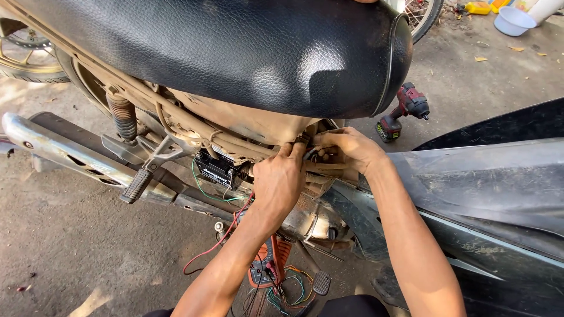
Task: Testing and repairing the electrical system of a motorcycle using a multimeter and inspecting wiring.
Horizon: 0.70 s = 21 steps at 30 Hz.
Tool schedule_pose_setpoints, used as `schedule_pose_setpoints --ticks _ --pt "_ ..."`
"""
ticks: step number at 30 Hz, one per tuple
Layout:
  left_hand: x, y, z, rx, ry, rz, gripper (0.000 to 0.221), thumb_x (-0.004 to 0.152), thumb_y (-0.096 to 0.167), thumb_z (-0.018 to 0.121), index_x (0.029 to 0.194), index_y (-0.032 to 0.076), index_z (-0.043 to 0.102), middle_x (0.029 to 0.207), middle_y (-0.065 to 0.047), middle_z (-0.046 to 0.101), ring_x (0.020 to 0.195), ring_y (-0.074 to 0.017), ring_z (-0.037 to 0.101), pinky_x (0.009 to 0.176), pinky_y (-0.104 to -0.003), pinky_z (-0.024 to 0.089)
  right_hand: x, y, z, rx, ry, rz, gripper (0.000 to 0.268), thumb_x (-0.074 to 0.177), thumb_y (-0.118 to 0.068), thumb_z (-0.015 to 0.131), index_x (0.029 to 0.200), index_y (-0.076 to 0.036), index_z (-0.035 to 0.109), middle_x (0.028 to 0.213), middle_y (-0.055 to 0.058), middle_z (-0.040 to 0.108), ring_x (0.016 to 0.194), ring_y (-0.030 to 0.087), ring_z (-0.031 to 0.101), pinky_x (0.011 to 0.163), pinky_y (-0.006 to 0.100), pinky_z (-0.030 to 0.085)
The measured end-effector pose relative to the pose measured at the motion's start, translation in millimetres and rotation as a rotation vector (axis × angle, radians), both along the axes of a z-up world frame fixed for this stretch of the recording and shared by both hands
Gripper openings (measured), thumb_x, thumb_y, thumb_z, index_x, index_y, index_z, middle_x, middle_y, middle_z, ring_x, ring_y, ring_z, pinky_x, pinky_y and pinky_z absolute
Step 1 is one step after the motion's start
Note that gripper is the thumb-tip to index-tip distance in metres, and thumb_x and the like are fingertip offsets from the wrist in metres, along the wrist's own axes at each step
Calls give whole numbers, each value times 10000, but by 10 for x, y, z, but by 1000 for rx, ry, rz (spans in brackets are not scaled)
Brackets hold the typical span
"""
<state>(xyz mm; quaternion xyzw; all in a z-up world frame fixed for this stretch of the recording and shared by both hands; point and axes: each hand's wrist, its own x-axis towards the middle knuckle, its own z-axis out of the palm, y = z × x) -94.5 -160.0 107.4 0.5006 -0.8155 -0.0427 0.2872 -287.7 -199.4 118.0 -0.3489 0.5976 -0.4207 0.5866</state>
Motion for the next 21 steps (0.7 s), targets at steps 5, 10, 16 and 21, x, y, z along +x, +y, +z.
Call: schedule_pose_setpoints --ticks 5,10,16,21 --pt "-16 31 149 67 -41 5 172 928 169 656 1095 138 681 1017 -171 768 743 -329 787 681 -476 630 -357 -293 -672 -50 52 50 281 869 -165 803 1050 36 727 763 153 685 686 225 700 668 397 647" --pt "0 5 93 35 -64 -6 144 944 208 679 1079 169 705 1005 -159 783 702 -283 787 659 -460 643 -95 -68 -235 -56 12 -4 262 948 -229 752 979 24 693 741 146 670 654 233 705 642 368 649" --pt "-178 -30 47 -35 -190 -44 171 959 104 602 1086 151 706 1003 -166 777 698 -287 782 607 -432 631 -52 -59 -196 -42 49 33 385 848 -198 851 1127 35 725 799 138 704 680 215 710 647 395 655" --pt "-223 -51 -54 -30 -269 -64 233 970 82 595 1175 130 695 1062 -186 779 786 -309 795 643 -459 641 -229 -241 -561 -31 14 7 363 847 -135 845 1154 17 723 850 159 734 705 243 737 667 450 666"
